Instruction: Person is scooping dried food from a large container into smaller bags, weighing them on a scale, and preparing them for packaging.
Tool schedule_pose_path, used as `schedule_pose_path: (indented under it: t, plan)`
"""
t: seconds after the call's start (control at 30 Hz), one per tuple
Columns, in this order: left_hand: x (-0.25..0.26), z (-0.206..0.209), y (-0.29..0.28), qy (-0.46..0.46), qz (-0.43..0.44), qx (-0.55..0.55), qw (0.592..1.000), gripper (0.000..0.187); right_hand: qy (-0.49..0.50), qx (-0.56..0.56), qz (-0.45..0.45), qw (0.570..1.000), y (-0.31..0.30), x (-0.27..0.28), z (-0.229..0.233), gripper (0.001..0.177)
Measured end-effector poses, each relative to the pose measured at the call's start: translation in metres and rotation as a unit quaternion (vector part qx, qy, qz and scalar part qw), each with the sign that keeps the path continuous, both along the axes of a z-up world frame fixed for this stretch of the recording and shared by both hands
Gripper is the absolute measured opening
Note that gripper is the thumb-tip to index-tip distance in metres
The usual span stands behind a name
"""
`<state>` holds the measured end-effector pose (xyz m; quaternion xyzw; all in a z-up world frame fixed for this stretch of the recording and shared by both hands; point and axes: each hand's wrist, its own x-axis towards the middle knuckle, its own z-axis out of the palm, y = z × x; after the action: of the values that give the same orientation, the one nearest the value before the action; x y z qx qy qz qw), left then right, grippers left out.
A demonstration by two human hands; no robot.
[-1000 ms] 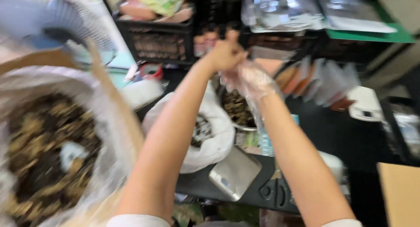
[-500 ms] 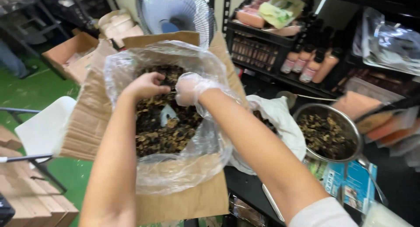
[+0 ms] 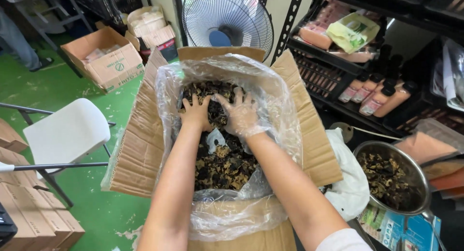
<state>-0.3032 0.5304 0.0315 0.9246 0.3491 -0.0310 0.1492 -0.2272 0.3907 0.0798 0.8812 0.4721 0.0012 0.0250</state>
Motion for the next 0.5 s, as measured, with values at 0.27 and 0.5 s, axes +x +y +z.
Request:
schedule_pose_path:
  t: [0.27, 0.5]
  plan:
    - [-0.015, 0.014, -0.012, -0.022, -0.024, 0.048, 0.998, 0.097, -0.094, 0.066, 0.031, 0.993, 0.010, 0.022, -0.044, 0.094]
    - [-0.022, 0.025, -0.019, -0.058, -0.038, 0.055, 0.996, 0.097, -0.061, 0.065, 0.027, 0.996, 0.004, 0.030, -0.032, 0.085]
